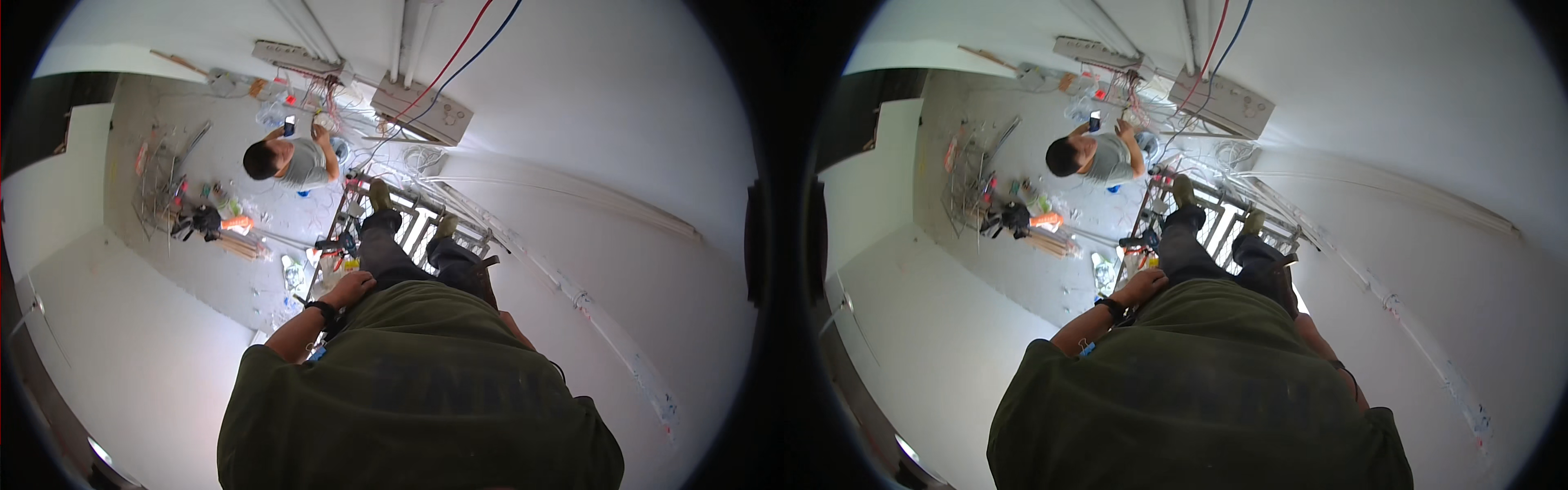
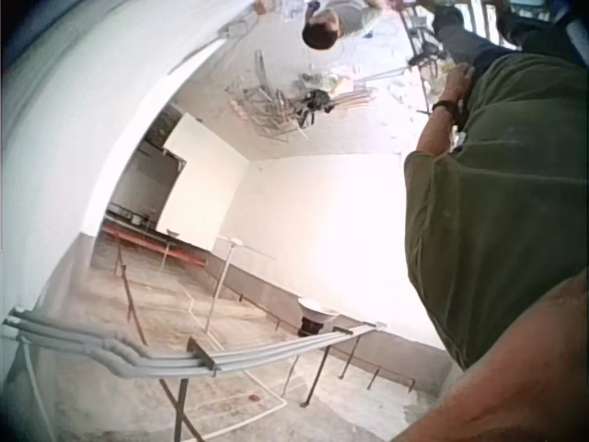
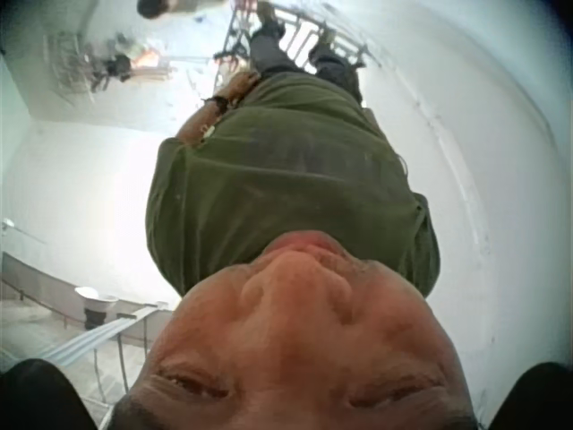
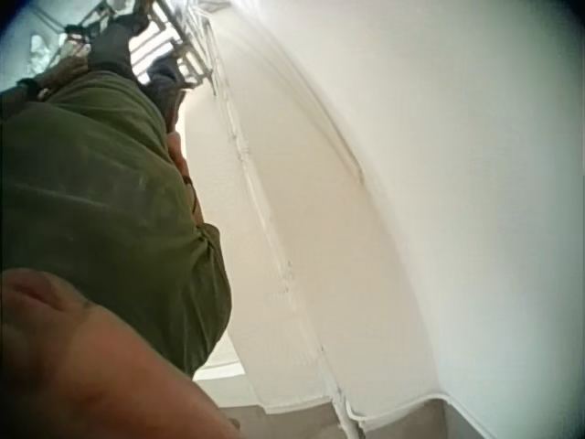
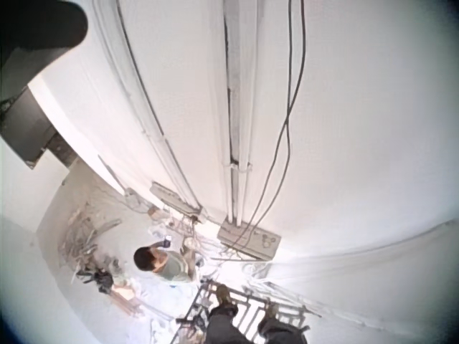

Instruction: Secure a red plastic junction box to the wall/conduit and hammer it into place while an assistant works on a separate electrical box.

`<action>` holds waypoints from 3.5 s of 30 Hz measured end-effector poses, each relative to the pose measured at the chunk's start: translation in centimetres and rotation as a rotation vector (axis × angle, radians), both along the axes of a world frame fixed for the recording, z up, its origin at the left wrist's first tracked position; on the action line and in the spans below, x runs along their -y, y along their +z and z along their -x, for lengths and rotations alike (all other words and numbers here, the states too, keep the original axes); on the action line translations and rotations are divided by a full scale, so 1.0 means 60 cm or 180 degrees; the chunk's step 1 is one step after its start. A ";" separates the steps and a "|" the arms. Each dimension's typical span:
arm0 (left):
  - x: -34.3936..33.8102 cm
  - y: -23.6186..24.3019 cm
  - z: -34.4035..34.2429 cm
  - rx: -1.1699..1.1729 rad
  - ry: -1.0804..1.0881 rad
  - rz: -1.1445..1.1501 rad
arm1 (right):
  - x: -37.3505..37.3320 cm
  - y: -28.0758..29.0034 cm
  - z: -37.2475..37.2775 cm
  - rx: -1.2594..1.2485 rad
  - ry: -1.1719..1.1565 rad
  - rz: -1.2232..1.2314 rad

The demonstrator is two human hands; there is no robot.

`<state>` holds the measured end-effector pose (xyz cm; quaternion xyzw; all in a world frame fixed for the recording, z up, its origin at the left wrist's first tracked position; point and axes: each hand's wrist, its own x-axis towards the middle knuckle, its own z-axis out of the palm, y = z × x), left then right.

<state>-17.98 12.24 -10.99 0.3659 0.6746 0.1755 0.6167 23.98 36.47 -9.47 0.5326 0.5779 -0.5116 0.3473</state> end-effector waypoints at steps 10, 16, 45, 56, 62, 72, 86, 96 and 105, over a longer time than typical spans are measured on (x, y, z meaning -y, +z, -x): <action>0.037 0.137 -0.006 0.1461 0.1590 0.1854 | 0.017 -0.027 -0.020 -0.0079 0.0007 -0.0036; 0.034 0.155 -0.012 0.1153 0.1491 0.2129 | 0.038 -0.058 -0.028 -0.0273 0.0044 0.0071; -0.011 0.024 0.052 0.1264 0.0978 0.1024 | -0.203 0.017 0.320 -0.1438 0.0555 -0.1116; 0.006 0.144 0.013 0.0511 0.0670 0.1390 | -0.056 0.011 0.189 -0.0988 0.1232 -0.0365; 0.029 0.109 -0.019 0.0996 0.0887 0.1868 | 0.003 0.045 0.074 -0.0610 0.0941 -0.0111; -0.004 -0.018 0.022 0.1094 -0.1024 0.1939 | -0.025 -0.036 0.065 0.0000 0.0394 -0.0311; -0.636 -0.364 0.169 0.1522 0.2901 -0.1048 | -0.475 -0.346 0.675 -0.2621 0.0910 -0.3875; -0.643 -0.424 0.197 0.1000 0.3735 -0.1618 | -0.476 -0.357 0.701 -0.1849 0.1833 -0.4056; -0.654 -0.451 0.205 0.2033 0.3720 -0.1805 | -0.510 -0.344 0.696 -0.2436 0.0860 -0.2297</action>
